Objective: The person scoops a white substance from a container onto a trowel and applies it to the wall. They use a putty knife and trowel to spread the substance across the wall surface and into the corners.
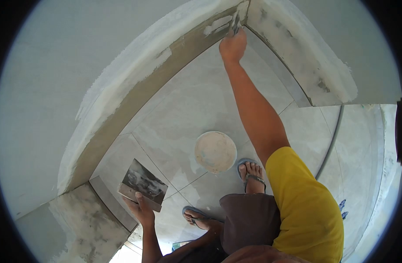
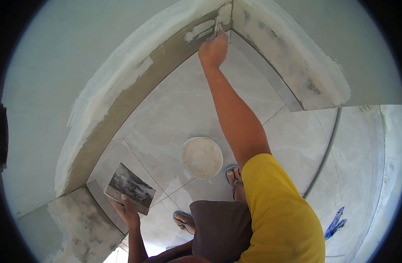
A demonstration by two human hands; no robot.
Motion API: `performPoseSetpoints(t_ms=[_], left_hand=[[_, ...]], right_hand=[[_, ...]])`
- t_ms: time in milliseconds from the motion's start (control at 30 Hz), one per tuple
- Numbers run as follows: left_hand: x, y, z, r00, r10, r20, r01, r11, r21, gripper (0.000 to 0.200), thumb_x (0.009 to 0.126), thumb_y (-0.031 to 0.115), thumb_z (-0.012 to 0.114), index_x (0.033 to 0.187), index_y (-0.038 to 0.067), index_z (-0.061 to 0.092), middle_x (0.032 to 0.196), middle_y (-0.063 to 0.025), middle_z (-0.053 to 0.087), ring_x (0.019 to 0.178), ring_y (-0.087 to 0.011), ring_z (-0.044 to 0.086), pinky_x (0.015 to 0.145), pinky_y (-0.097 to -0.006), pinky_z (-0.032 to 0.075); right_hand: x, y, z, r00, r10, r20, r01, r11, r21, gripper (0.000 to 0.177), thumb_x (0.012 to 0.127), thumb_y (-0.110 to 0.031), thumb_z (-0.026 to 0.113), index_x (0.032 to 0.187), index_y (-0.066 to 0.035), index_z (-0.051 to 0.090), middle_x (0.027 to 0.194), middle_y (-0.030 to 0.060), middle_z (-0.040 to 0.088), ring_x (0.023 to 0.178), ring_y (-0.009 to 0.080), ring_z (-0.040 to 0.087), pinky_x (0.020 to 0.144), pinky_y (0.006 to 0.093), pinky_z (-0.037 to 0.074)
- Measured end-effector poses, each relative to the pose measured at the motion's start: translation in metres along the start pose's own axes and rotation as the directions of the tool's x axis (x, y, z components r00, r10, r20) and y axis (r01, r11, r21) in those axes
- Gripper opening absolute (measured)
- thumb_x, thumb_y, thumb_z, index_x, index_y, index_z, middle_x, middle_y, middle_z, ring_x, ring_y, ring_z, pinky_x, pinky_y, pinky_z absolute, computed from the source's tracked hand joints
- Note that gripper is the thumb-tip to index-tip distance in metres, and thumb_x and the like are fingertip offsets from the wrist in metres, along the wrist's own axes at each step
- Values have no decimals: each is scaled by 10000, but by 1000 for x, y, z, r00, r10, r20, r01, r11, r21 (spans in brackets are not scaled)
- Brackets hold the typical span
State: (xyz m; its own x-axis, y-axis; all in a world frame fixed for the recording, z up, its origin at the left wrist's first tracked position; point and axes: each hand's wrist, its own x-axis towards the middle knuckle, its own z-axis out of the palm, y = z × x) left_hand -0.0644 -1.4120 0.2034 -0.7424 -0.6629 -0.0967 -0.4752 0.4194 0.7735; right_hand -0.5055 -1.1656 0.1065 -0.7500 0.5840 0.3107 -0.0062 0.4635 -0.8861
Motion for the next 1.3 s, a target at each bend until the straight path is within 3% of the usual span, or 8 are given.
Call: performPoseSetpoints(t_ms=[300,367,467,600,767,900,1067,1300], left_hand=[[9,-9,8,999,-21,42,20,1000,24,655,976,300,497,1425,-70,197,1350,-215,388,1224,-272,396,1040,-356,305],[9,-6,7,999,-10,31,10,1000,9,652,977,293,495,1428,-68,193,1354,-214,386,1227,-268,394,1041,-356,304],[5,1,6,997,-74,-4,74,991,-113,650,979,293,491,1429,-65,188,1355,-209,384,1226,-260,394,1037,-352,308],[5,-7,8,997,-71,-7,71,996,-62,657,979,298,494,1433,-59,181,1347,-201,391,1218,-256,400,1032,-349,313],[12,2,17,998,-27,51,30,998,-46,660,980,301,492,1436,-53,174,1355,-201,386,1227,-257,394,1036,-348,310],[10,9,11,999,-32,-7,31,996,-78,630,988,277,479,1440,-44,180,1368,-189,380,1234,-239,392,1042,-336,301],[4,6,3,998,-55,-43,49,992,-118,606,994,262,470,1443,-33,188,1382,-179,376,1246,-224,391,1051,-325,289],[15,9,20,998,-2,59,11,990,-144,587,991,258,472,1439,-20,215,1389,-155,383,1239,-219,405,1052,-328,298]], right_hand=[[-71,-32,-18,878,-474,61,458,871,177,343,856,-74,517,1161,84,516,1047,262,556,988,424,532,885,468,419],[-28,-16,-14,976,-217,11,216,975,45,297,858,-88,525,1114,63,537,1035,255,554,981,418,537,870,468,425],[21,-13,-7,972,-213,-98,211,977,-29,267,845,-98,544,1059,62,546,1045,264,538,1004,418,532,855,472,424],[-21,-41,18,921,-383,-69,361,908,-214,487,805,-87,577,1261,38,463,1098,249,501,1025,411,513,893,453,420],[-86,-47,-26,862,-452,230,440,892,103,490,835,-77,547,1303,21,437,1086,228,526,1037,391,519,931,454,403],[6,-9,-14,952,-290,-95,289,957,-19,322,866,-100,528,1132,79,510,1071,252,535,1051,418,509,904,464,405],[13,-14,8,943,-328,-65,322,943,-81,373,831,-114,570,1141,87,516,1056,268,534,1067,436,496,907,472,401],[-138,-85,-21,813,-413,411,352,910,220,668,695,43,635,1334,-45,460,1222,181,458,1121,391,450,877,463,453]])
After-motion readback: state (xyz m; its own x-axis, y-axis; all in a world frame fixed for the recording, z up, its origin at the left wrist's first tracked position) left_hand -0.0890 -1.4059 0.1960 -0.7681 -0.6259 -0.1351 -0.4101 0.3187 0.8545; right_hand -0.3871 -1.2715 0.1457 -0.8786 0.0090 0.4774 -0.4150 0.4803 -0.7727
